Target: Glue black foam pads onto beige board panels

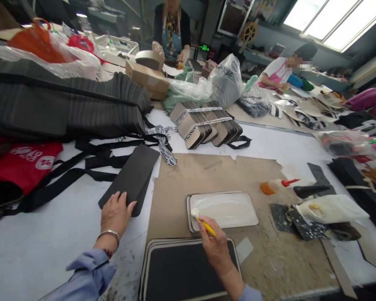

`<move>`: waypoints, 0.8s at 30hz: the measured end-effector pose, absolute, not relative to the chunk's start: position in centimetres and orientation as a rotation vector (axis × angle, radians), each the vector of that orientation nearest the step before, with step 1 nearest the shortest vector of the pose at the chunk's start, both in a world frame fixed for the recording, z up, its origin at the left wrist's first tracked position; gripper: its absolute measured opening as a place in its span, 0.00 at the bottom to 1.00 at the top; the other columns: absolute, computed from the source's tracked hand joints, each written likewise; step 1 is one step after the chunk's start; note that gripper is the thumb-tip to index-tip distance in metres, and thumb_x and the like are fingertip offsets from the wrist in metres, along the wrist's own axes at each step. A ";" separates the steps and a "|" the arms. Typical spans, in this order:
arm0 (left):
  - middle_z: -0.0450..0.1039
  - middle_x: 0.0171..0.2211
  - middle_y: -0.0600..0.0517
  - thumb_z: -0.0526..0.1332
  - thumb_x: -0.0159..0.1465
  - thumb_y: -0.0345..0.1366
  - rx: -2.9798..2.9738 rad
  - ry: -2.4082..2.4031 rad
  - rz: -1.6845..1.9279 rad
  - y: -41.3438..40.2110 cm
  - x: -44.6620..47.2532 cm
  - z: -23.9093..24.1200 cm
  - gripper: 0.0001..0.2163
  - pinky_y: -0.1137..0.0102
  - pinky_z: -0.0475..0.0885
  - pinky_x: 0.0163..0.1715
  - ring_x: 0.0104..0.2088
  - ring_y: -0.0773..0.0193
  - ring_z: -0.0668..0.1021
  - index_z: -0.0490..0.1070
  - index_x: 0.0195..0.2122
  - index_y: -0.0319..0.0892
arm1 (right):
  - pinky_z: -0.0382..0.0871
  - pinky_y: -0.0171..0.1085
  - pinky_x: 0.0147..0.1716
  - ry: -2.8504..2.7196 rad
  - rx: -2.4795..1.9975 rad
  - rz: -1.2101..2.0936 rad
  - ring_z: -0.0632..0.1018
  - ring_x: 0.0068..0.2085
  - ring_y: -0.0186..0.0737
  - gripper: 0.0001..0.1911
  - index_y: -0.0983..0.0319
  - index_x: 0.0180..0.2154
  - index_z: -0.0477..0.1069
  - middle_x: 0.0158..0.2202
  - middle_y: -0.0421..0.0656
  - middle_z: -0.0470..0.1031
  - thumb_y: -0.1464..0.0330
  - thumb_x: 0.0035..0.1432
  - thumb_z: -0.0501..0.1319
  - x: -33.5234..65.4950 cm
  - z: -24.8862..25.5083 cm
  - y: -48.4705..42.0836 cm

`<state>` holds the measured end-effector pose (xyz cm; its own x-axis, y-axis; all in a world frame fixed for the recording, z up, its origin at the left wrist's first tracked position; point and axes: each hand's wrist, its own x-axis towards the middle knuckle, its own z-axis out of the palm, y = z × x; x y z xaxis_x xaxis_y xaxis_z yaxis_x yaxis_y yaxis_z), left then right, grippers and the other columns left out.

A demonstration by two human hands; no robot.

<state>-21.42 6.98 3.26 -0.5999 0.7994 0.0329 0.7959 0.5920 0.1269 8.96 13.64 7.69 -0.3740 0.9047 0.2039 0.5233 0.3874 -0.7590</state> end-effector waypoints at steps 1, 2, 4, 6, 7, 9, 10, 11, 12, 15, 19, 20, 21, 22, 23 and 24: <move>0.66 0.51 0.33 0.55 0.60 0.40 1.404 2.773 0.183 7.0 -21.4 3.2 0.21 0.58 0.66 0.49 0.51 0.46 0.69 0.67 0.48 0.28 | 0.72 0.38 0.41 -2.004 -1.237 0.868 0.77 0.39 0.40 0.12 0.62 0.38 0.73 0.36 0.47 0.76 0.64 0.61 0.53 8.5 7.8 13.4; 0.66 0.51 0.32 0.55 0.60 0.39 1.403 2.770 0.172 7.1 -21.3 3.3 0.20 0.59 0.66 0.49 0.51 0.46 0.69 0.67 0.48 0.28 | 0.73 0.38 0.39 -1.955 -1.277 0.939 0.77 0.37 0.40 0.13 0.62 0.38 0.73 0.36 0.47 0.77 0.63 0.60 0.53 8.2 7.9 13.3; 0.66 0.51 0.31 0.55 0.60 0.39 1.380 2.747 0.156 7.2 -21.1 3.7 0.20 0.59 0.65 0.50 0.52 0.45 0.69 0.66 0.49 0.27 | 0.74 0.37 0.35 -1.825 -1.394 1.062 0.78 0.33 0.41 0.16 0.63 0.37 0.73 0.34 0.48 0.77 0.59 0.59 0.54 8.3 8.2 13.6; 0.65 0.52 0.32 0.55 0.60 0.38 1.341 2.709 0.136 7.4 -21.0 4.4 0.20 0.58 0.65 0.50 0.52 0.46 0.69 0.66 0.49 0.28 | 0.75 0.38 0.32 -1.695 -1.510 1.121 0.79 0.31 0.43 0.20 0.64 0.36 0.72 0.33 0.49 0.78 0.54 0.56 0.55 9.0 8.5 14.2; 0.65 0.52 0.33 0.55 0.61 0.38 1.322 2.692 0.125 7.4 -21.0 4.8 0.19 0.58 0.65 0.50 0.53 0.46 0.69 0.66 0.49 0.29 | 0.74 0.38 0.32 -1.642 -1.560 1.127 0.79 0.31 0.44 0.22 0.65 0.36 0.72 0.32 0.49 0.78 0.52 0.54 0.56 9.4 8.7 14.6; 0.66 0.53 0.35 0.56 0.61 0.37 1.292 2.678 0.105 7.6 -20.9 5.4 0.19 0.60 0.65 0.51 0.53 0.48 0.69 0.66 0.50 0.31 | 0.74 0.39 0.34 -1.568 -1.642 1.131 0.79 0.31 0.46 0.25 0.65 0.37 0.72 0.31 0.49 0.78 0.49 0.50 0.58 10.1 8.7 15.2; 0.66 0.53 0.36 0.56 0.61 0.37 1.279 2.683 0.095 7.6 -20.8 5.6 0.19 0.62 0.65 0.51 0.53 0.49 0.69 0.66 0.50 0.32 | 0.74 0.39 0.35 -1.542 -1.678 1.140 0.79 0.32 0.47 0.27 0.65 0.37 0.72 0.31 0.49 0.78 0.48 0.49 0.58 10.3 8.7 15.5; 0.66 0.53 0.37 0.56 0.60 0.37 1.268 2.691 0.087 7.7 -20.8 5.8 0.18 0.62 0.65 0.51 0.53 0.50 0.69 0.66 0.50 0.32 | 0.74 0.40 0.36 -1.523 -1.707 1.155 0.79 0.32 0.48 0.28 0.65 0.37 0.72 0.30 0.49 0.78 0.47 0.47 0.58 10.5 8.6 15.7; 0.66 0.53 0.37 0.56 0.60 0.37 1.257 2.698 0.080 7.7 -20.8 5.9 0.18 0.63 0.65 0.51 0.53 0.51 0.69 0.66 0.50 0.33 | 0.74 0.41 0.37 -1.512 -1.731 1.175 0.79 0.33 0.48 0.29 0.65 0.37 0.72 0.30 0.49 0.78 0.46 0.46 0.59 10.6 8.4 15.8; 0.66 0.53 0.37 0.57 0.60 0.37 1.236 2.708 0.079 7.8 -20.7 6.0 0.18 0.63 0.65 0.51 0.53 0.52 0.69 0.67 0.50 0.33 | 0.72 0.43 0.42 -1.506 -1.783 1.260 0.79 0.36 0.50 0.32 0.64 0.39 0.71 0.30 0.48 0.79 0.44 0.43 0.59 10.4 8.0 16.2; 0.66 0.54 0.37 0.57 0.60 0.36 1.231 2.686 0.100 7.7 -21.0 5.9 0.18 0.64 0.64 0.52 0.54 0.52 0.68 0.66 0.50 0.33 | 0.70 0.45 0.45 -1.537 -1.773 1.364 0.79 0.38 0.51 0.33 0.63 0.40 0.71 0.34 0.48 0.79 0.43 0.42 0.59 9.0 7.6 16.9; 0.66 0.54 0.37 0.57 0.60 0.36 1.232 2.677 0.106 7.7 -21.0 5.9 0.18 0.63 0.64 0.52 0.54 0.52 0.68 0.67 0.50 0.33 | 0.70 0.45 0.45 -1.555 -1.752 1.376 0.79 0.38 0.50 0.33 0.63 0.39 0.71 0.34 0.48 0.79 0.43 0.42 0.59 8.5 7.7 17.2; 0.66 0.54 0.37 0.56 0.60 0.36 1.233 2.669 0.113 7.7 -21.1 5.8 0.18 0.63 0.64 0.52 0.54 0.52 0.69 0.67 0.49 0.33 | 0.71 0.44 0.45 -1.574 -1.725 1.386 0.79 0.37 0.50 0.32 0.63 0.39 0.72 0.34 0.48 0.79 0.44 0.42 0.59 7.9 7.8 17.4; 0.66 0.53 0.37 0.56 0.60 0.35 1.233 2.664 0.119 7.8 -21.1 5.8 0.17 0.63 0.65 0.52 0.54 0.52 0.69 0.67 0.49 0.33 | 0.71 0.44 0.44 -1.594 -1.695 1.394 0.79 0.37 0.50 0.32 0.63 0.39 0.72 0.34 0.48 0.79 0.44 0.42 0.59 7.3 7.9 17.6; 0.67 0.53 0.37 0.56 0.60 0.34 1.231 2.662 0.125 7.8 -21.1 5.7 0.16 0.63 0.65 0.52 0.54 0.52 0.69 0.68 0.48 0.33 | 0.72 0.44 0.42 -1.613 -1.669 1.403 0.79 0.36 0.50 0.32 0.64 0.38 0.72 0.34 0.48 0.79 0.44 0.42 0.59 6.7 8.1 17.8; 0.67 0.53 0.37 0.56 0.59 0.34 1.225 2.664 0.132 8.0 -21.1 5.7 0.15 0.62 0.65 0.52 0.54 0.52 0.69 0.68 0.47 0.33 | 0.72 0.43 0.41 -1.640 -1.650 1.401 0.79 0.35 0.50 0.31 0.64 0.37 0.73 0.33 0.48 0.79 0.44 0.43 0.59 6.0 8.2 18.0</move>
